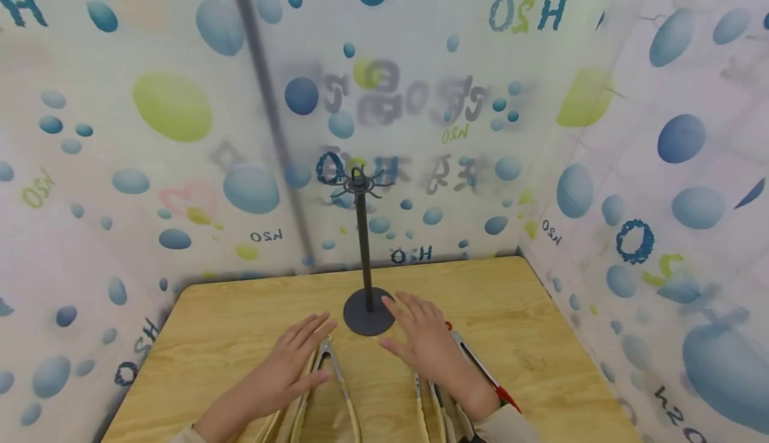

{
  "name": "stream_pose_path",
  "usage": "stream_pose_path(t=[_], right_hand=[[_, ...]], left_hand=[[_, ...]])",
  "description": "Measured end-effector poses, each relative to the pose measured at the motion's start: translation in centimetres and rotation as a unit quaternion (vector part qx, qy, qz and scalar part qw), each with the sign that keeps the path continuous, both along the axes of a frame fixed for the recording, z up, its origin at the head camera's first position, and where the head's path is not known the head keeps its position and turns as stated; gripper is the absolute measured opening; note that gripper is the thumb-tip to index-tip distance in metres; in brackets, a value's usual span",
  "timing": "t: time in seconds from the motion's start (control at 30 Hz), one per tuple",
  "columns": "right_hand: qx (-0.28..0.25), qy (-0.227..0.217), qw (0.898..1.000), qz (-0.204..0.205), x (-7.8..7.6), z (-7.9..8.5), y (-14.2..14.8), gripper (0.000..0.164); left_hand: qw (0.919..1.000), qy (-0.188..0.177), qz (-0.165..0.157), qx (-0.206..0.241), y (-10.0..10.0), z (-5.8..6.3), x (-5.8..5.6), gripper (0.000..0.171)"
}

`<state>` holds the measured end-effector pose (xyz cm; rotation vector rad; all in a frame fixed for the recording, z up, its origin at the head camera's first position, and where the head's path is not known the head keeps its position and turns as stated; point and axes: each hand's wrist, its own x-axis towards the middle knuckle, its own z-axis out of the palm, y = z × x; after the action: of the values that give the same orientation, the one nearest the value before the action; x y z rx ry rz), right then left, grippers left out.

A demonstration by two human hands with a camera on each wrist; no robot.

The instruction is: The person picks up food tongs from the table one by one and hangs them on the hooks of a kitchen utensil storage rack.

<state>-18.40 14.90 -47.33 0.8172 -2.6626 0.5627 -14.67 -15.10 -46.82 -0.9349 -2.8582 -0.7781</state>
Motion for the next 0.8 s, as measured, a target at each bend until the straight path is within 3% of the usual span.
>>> stream_pose_path(t=[0.17, 0.33, 0.4, 0.53, 0.63, 0.8], right_hand=[[-0.119, -0.041, 0.992, -0.002, -1.1, 1.4, -0.8, 0.064], [-0.232, -0.064, 0.971, 0.0, -2.5, 2.8, -1.8, 0.058], [-0.275, -0.064, 0.959, 0.0, -3.2, 3.4, -2.2, 0.056], [-0.334, -0.082, 0.939, -0.012, -5.0, 4.8, -3.0, 0.055], [-0.359, -0.109, 0.926, -0.023, -6.3, 5.8, -3.5, 0.056], [-0.385, -0.149, 0.91, -0.028, -8.2, 7.4, -4.8, 0.06]], left_hand=[[0.9893, -0.076, 0.001, 0.124, 0.4, 0.3, -1.4, 0.065], [0.9727, -0.094, 0.003, 0.212, 0.9, 0.4, -3.3, 0.059], [0.9626, -0.1, -0.004, 0.252, 1.1, 0.6, -4.3, 0.057], [0.9348, -0.134, -0.012, 0.329, 1.4, 1.1, -6.8, 0.053], [0.9211, -0.15, -0.002, 0.359, 1.7, 1.3, -8.5, 0.051], [0.9165, -0.163, 0.018, 0.365, 2.0, 1.4, -10.9, 0.051]])
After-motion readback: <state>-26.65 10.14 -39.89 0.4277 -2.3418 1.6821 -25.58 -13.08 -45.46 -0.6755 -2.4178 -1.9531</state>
